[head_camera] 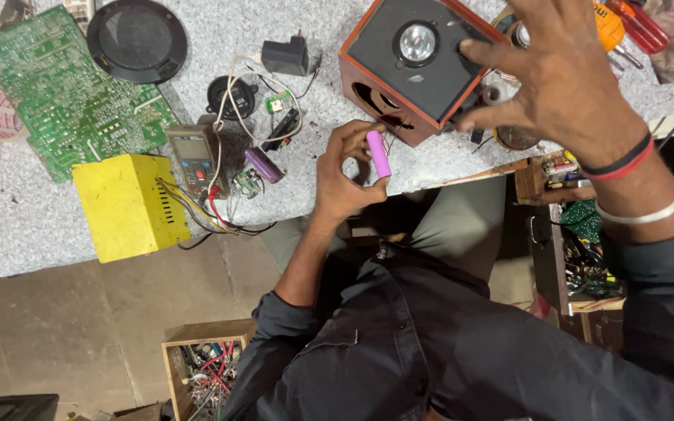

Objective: The person strips and twists wires, then solders them to a pink cylindrical battery. They repeatedly test the connection by touching the battery to a small wooden box with a light, then re-solder the joint. The clip ends with the person holding the battery and wire.

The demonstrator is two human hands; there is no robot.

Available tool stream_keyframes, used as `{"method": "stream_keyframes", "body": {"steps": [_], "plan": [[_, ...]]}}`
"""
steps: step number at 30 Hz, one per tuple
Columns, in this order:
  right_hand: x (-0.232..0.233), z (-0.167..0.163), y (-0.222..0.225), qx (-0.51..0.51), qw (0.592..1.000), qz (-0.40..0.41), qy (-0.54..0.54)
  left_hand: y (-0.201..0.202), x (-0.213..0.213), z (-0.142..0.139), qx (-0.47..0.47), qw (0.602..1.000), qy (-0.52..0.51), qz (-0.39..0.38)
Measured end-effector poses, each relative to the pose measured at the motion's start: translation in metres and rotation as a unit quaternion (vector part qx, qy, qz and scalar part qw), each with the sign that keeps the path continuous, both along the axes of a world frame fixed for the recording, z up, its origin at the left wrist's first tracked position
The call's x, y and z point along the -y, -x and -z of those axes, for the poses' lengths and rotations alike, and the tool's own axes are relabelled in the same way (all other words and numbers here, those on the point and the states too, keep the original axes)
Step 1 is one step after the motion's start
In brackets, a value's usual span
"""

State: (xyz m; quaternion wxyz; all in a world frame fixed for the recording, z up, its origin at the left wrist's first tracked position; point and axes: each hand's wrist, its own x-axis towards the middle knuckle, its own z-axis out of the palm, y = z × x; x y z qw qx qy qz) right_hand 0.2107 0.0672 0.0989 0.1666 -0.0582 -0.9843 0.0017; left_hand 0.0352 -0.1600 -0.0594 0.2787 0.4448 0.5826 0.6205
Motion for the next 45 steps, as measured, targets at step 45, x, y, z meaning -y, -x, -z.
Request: {"method": "stream_keyframes", "body": {"steps": [45], "plan": [[0.014, -0.086, 0.009, 0.118, 0.978, -0.133, 0.112, -0.011, -0.061, 0.024, 0.231, 0.972, 0.026, 0.028]]}}
